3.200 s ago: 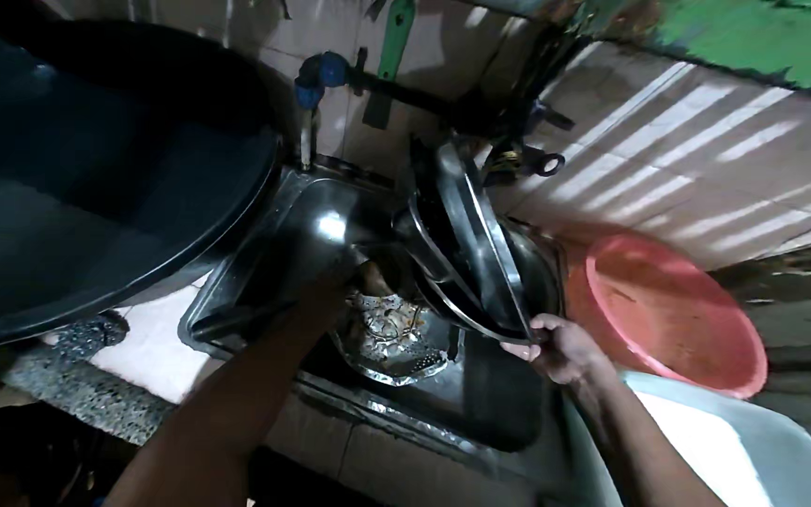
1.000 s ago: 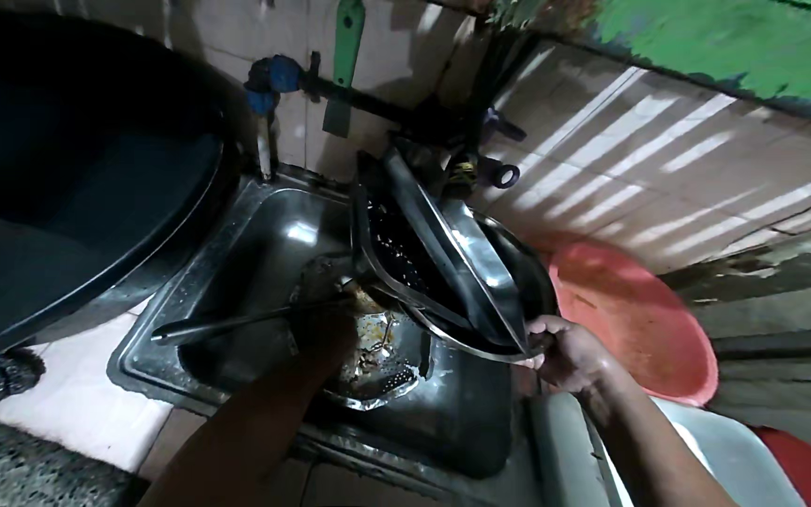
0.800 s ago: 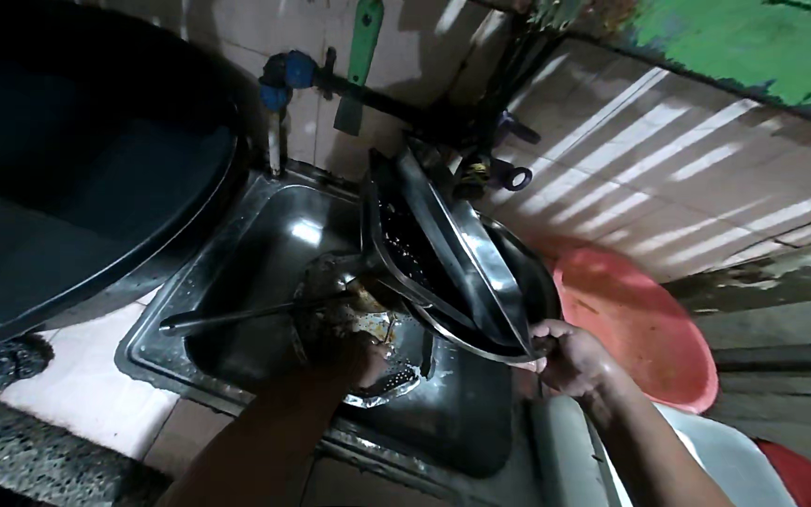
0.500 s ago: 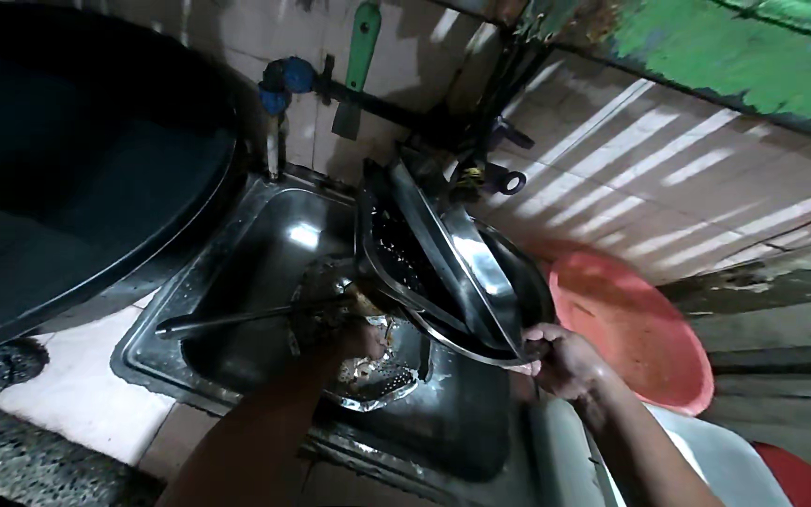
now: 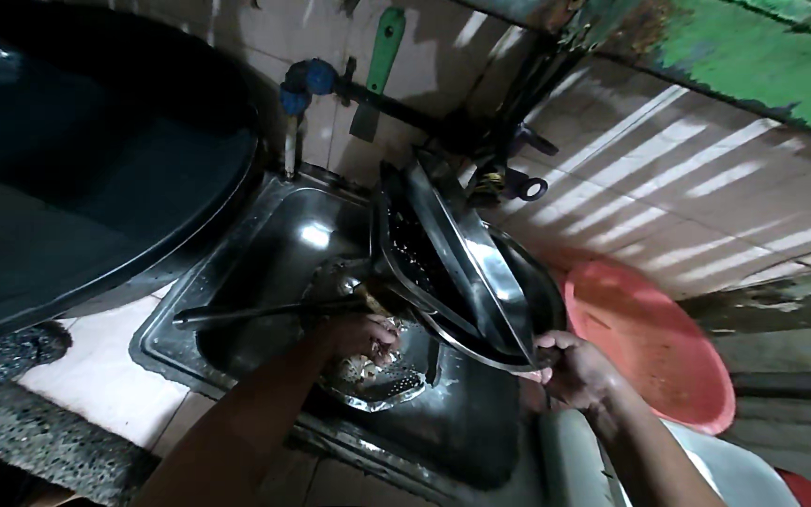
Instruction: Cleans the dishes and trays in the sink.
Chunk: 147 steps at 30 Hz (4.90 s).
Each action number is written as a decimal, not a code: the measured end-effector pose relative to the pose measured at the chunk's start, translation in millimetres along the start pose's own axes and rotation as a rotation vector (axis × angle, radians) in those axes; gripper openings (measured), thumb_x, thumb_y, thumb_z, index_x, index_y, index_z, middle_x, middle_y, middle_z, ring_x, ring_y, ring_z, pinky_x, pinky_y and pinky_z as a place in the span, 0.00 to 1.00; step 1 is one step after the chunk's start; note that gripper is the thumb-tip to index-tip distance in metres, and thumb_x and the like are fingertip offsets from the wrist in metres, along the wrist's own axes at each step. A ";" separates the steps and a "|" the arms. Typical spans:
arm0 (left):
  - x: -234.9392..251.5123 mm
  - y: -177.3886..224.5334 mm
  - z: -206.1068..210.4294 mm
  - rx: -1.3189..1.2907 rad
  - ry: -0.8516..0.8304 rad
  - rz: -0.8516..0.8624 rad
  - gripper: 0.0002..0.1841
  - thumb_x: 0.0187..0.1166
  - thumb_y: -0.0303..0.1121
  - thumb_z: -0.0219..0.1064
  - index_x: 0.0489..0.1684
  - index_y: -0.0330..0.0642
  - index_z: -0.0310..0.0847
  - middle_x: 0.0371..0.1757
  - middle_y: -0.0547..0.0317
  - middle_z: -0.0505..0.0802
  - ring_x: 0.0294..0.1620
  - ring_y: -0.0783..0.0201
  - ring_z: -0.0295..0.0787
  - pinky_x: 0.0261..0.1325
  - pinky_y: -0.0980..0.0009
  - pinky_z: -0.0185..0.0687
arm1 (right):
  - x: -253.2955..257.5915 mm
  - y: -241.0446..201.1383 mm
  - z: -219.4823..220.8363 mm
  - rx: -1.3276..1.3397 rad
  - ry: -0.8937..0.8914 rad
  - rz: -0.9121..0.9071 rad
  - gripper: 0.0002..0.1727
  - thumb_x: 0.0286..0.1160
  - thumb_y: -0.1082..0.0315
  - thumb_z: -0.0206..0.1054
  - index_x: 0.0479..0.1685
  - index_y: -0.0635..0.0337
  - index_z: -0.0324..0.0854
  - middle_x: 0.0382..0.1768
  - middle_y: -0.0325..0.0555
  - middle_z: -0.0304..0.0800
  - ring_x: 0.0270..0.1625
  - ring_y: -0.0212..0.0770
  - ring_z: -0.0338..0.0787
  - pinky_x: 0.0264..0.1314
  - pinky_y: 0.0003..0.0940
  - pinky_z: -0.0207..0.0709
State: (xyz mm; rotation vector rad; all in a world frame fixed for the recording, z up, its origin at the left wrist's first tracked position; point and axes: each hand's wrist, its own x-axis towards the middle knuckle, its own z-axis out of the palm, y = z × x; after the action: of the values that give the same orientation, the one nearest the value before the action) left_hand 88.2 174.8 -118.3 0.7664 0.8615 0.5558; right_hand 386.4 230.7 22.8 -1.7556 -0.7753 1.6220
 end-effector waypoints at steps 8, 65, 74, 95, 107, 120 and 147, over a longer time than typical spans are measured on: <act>-12.1 13.1 4.4 0.004 0.043 0.004 0.15 0.86 0.30 0.50 0.64 0.39 0.76 0.40 0.60 0.89 0.34 0.68 0.87 0.41 0.70 0.86 | -2.3 -1.7 2.9 -0.013 0.032 0.007 0.17 0.82 0.74 0.44 0.22 0.57 0.69 0.11 0.42 0.77 0.13 0.38 0.81 0.19 0.36 0.84; -19.8 14.3 -20.6 -0.131 0.193 -0.125 0.16 0.84 0.39 0.64 0.64 0.44 0.80 0.36 0.56 0.88 0.26 0.66 0.84 0.29 0.70 0.82 | 2.3 4.5 -1.7 -0.024 -0.014 -0.033 0.19 0.81 0.71 0.41 0.21 0.54 0.71 0.14 0.43 0.83 0.16 0.37 0.85 0.19 0.33 0.84; -10.6 22.8 -38.3 0.984 0.297 -0.241 0.17 0.85 0.38 0.63 0.56 0.31 0.86 0.54 0.36 0.91 0.56 0.42 0.88 0.62 0.40 0.78 | 8.5 5.9 -5.7 -0.021 -0.033 -0.015 0.22 0.81 0.70 0.40 0.15 0.51 0.69 0.08 0.37 0.76 0.10 0.30 0.77 0.15 0.26 0.77; -1.5 -40.2 -11.5 1.405 0.134 -0.368 0.16 0.85 0.32 0.62 0.63 0.32 0.84 0.68 0.36 0.87 0.74 0.35 0.78 0.80 0.33 0.61 | 5.6 6.8 -8.1 -0.048 -0.068 -0.037 0.25 0.84 0.69 0.36 0.15 0.52 0.71 0.11 0.40 0.81 0.13 0.32 0.82 0.16 0.26 0.79; -1.5 -45.5 5.1 1.382 0.186 -0.467 0.18 0.86 0.31 0.57 0.66 0.26 0.80 0.71 0.32 0.83 0.77 0.33 0.75 0.78 0.33 0.64 | 6.6 7.3 -7.5 -0.023 -0.062 -0.048 0.23 0.84 0.69 0.38 0.19 0.53 0.72 0.11 0.40 0.80 0.12 0.31 0.80 0.14 0.25 0.77; -6.7 -27.9 -8.1 1.363 0.162 -0.448 0.18 0.81 0.35 0.66 0.59 0.27 0.85 0.68 0.33 0.86 0.74 0.34 0.77 0.77 0.33 0.65 | 0.4 7.2 -2.0 -0.059 -0.026 -0.048 0.20 0.81 0.72 0.41 0.20 0.53 0.71 0.12 0.41 0.82 0.14 0.33 0.83 0.16 0.29 0.79; 20.8 -59.5 5.6 1.316 0.129 -0.388 0.19 0.77 0.41 0.69 0.63 0.43 0.86 0.63 0.39 0.89 0.67 0.36 0.84 0.66 0.30 0.75 | 1.2 8.4 -0.4 -0.044 -0.017 -0.060 0.18 0.81 0.71 0.42 0.25 0.56 0.74 0.15 0.42 0.83 0.15 0.33 0.83 0.17 0.28 0.79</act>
State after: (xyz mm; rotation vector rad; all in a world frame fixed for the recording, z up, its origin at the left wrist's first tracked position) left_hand 111.7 151.1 -172.0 1.6896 1.4497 -0.4154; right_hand 387.1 226.3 15.5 -1.7345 -0.8700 1.5937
